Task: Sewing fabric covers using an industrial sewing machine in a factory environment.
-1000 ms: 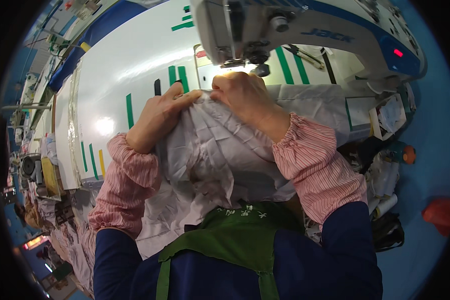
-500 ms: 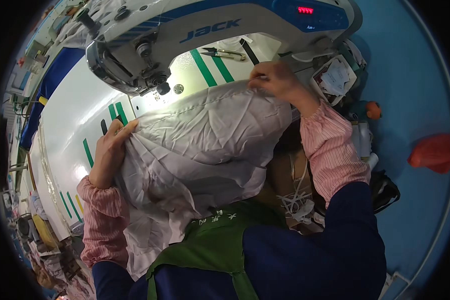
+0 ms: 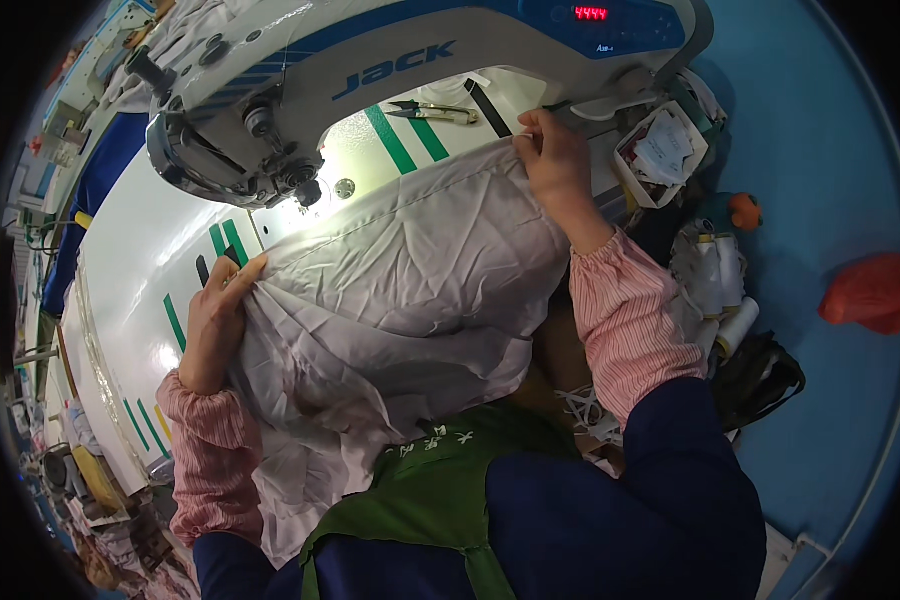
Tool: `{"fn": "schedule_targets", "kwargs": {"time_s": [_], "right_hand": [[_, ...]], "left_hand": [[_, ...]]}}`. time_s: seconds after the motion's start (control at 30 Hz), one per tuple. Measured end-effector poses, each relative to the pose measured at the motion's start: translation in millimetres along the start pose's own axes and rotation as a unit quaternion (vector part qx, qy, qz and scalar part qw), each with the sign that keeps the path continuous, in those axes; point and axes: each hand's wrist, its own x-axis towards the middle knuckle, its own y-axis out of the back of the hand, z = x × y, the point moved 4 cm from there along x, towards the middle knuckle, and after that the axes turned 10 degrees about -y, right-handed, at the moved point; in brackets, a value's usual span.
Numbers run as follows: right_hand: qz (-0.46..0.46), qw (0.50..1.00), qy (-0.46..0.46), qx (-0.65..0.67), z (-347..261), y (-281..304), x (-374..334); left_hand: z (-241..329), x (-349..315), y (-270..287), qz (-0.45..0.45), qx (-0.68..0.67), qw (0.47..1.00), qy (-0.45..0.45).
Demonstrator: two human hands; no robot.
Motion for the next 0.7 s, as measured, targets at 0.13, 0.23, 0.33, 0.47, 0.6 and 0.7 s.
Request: {"fn": "schedule_targets", "kwargs": {"time_s": [0.13,0.23,0.33,0.47,0.6,0.7], "right_hand": [[0.029,1.000,-0.012,-0.005,1.3,-1.3,-2.1],[0.028,1.000,-0.013,0.002,-1.4,-3.7,-2.2],[0.034,0.999,-0.001,-0.012,-7.6,-4.7,-1.2],[0.041,0.997,0.028,-0.056,-10.3,-4.6,-1.7],[0.035,0.996,0.040,-0.067,4.0,-9.0,-0.5],[0.050,0.993,0.065,-0.082,3.9,-10.3,2.6]], "left_hand": [[-1.3,-2.4,0.3,-0.001,0.000,1.000,0.004],[-1.6,-3.3,0.8,-0.008,0.006,1.000,0.005],[-0.8,-3.0,1.9,-0.009,0.002,1.000,0.006],[0.6,-2.1,3.0,-0.006,-0.005,1.000,0.006],[-0.6,-2.1,2.1,-0.004,-0.018,1.000,0.004],[-2.2,-5.0,2.4,0.000,-0.020,1.000,0.003]]}}
